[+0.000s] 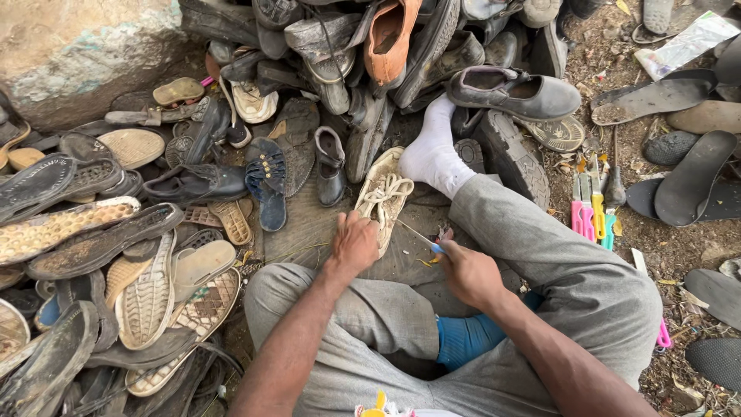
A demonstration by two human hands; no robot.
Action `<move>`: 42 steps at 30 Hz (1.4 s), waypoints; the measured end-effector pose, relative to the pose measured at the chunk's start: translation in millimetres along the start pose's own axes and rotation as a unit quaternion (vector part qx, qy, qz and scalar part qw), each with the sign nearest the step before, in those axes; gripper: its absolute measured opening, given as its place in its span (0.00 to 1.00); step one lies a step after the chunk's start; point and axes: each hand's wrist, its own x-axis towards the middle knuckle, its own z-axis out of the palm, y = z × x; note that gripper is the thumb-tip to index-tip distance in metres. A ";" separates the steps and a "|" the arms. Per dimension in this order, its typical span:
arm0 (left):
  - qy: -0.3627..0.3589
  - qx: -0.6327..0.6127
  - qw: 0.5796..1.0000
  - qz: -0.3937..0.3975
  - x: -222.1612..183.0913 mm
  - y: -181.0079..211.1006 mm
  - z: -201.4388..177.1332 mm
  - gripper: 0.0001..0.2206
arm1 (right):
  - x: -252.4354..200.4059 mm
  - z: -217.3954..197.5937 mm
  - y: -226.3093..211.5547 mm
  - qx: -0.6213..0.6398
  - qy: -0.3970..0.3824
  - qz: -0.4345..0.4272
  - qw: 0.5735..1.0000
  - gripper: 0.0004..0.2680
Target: The person repairs shoes by cutting material with a knife, inserting pieces, and using a brush while sitting among a large pile of old footwear.
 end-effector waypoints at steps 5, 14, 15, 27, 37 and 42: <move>0.147 -0.007 0.989 0.030 -13.5 16.6 15.4 0.12 | 46.7 11.1 -18.7 -0.097 -0.194 0.077 0.973 0.12; 0.222 -0.068 0.969 0.079 -14.2 13.5 15.5 0.09 | 72.6 33.6 -28.6 -0.108 -0.307 0.132 0.936 0.10; 0.233 -0.103 0.962 0.094 -13.4 13.0 10.9 0.10 | 63.3 32.1 -30.9 -0.093 -0.302 0.159 0.935 0.10; 0.173 -0.250 0.952 0.033 -24.5 26.3 12.3 0.10 | 43.1 38.5 -27.5 -0.042 -0.269 0.214 0.938 0.10; 0.112 -0.427 0.894 -0.075 -12.8 60.2 38.3 0.08 | -5.6 16.3 -28.4 0.033 -0.159 0.247 0.955 0.12; 0.196 -0.422 0.885 -0.014 -17.7 57.2 33.9 0.11 | -1.4 18.0 -46.0 -0.024 -0.207 0.303 0.930 0.11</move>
